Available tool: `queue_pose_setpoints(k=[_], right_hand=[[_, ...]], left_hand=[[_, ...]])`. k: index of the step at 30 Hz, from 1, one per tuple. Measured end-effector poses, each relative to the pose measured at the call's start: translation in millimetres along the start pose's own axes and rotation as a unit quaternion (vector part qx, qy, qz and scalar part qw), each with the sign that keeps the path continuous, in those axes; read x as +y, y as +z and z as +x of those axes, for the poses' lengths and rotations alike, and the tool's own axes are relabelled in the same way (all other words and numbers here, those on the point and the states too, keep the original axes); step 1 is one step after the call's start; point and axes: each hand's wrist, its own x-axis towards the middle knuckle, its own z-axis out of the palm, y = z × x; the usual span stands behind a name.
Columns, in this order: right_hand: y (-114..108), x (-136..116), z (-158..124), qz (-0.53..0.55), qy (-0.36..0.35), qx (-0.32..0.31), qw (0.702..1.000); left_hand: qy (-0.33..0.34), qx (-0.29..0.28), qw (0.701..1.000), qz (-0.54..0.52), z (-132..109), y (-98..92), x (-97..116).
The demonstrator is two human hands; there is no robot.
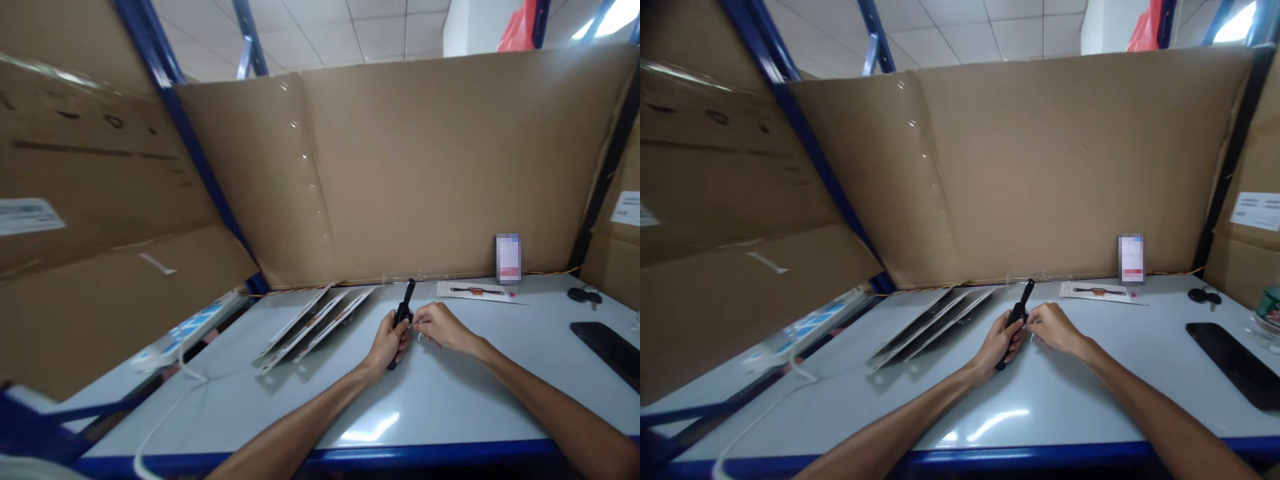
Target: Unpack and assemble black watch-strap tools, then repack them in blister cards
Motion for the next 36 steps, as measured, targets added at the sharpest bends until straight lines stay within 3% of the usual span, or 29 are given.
queue_pose_setpoints(k=[12, 17, 21, 24, 27, 32, 36], right_hand=[[-5.4, 0.1, 1.4, 0.004, -0.024, -0.004, 1.000], [-10.2, 1.6, 8.9, 0.104, -0.010, 0.100, 0.989], [-4.5, 0.4, 10.6, 0.161, -0.012, 0.073, 0.984], [2.5, 0.4, 8.1, 0.046, -0.064, 0.132, 0.988], [8.8, 2.0, 5.6, -0.089, -0.143, 0.183, 0.968], [17.5, 7.4, 5.3, -0.170, -0.219, 0.206, 0.938], [18.9, 8.4, 4.4, -0.293, -0.252, 0.176, 0.905]], left_hand=[[0.023, -0.008, 0.999, 0.031, -2.1, -1.8, -0.3], [0.002, -0.017, 1.000, 0.025, -1.4, -1.8, 1.5], [-0.037, -0.040, 0.998, 0.000, -0.3, -4.9, 7.0], [-0.058, -0.052, 0.997, -0.022, 1.3, -8.0, 10.3], [-0.076, -0.062, 0.995, -0.032, 3.1, -9.7, 11.6], [-0.088, -0.076, 0.993, -0.029, 3.0, -8.4, 13.7], [-0.093, -0.082, 0.992, -0.038, 2.6, -7.6, 14.2]])
